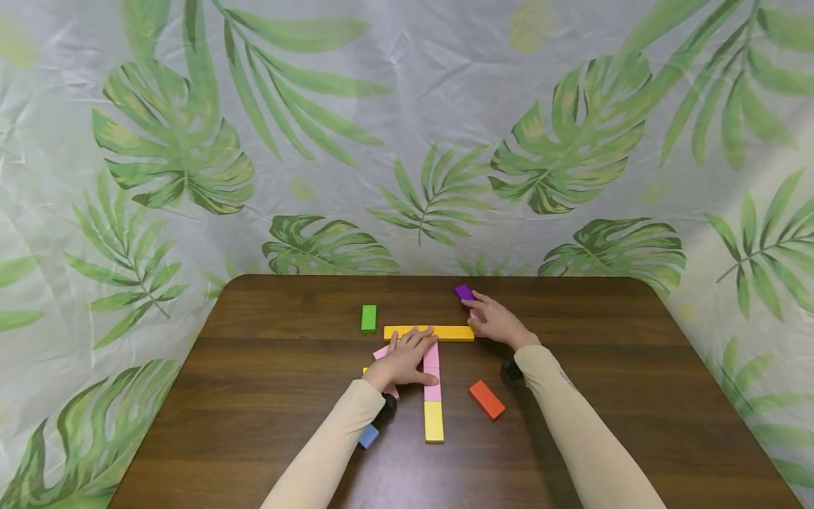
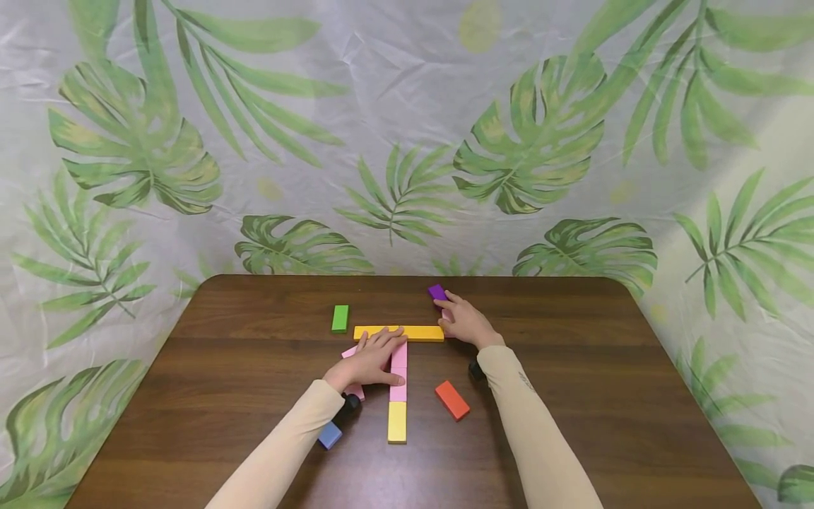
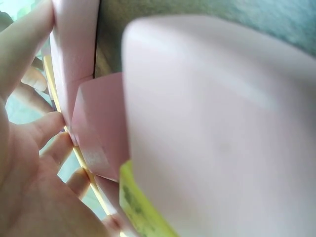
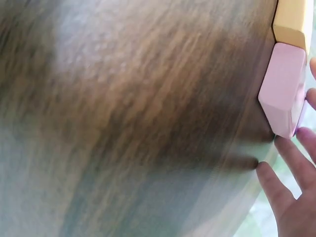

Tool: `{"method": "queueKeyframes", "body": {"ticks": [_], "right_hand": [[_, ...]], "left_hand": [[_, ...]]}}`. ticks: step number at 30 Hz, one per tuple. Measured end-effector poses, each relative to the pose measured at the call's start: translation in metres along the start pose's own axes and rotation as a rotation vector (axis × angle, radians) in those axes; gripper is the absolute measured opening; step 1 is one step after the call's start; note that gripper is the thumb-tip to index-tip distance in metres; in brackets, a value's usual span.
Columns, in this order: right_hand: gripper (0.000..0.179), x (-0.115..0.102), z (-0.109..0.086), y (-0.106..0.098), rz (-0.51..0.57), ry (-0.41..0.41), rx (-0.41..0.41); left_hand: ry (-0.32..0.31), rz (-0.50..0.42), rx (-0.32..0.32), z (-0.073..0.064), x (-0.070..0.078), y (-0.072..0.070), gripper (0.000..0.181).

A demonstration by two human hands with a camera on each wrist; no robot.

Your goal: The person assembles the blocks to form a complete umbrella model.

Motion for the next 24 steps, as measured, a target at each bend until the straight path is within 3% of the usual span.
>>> {"method": "queueKeyframes", "body": {"ticks": [24], "right_hand": [[0.053,0.0031,-0.0038,0.0005,0.01,0.007,0.002]], "left_hand": [[0.014,-0.006,0.014,0.0,-0.0006,0.0007,0.081]]}}
Point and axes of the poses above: each hand's wrist, its own z-axis towards the middle knuckle, its own y-axis out of the palm, x = y × z, the point moved 1 cm from there along z, towards the middle knuckle
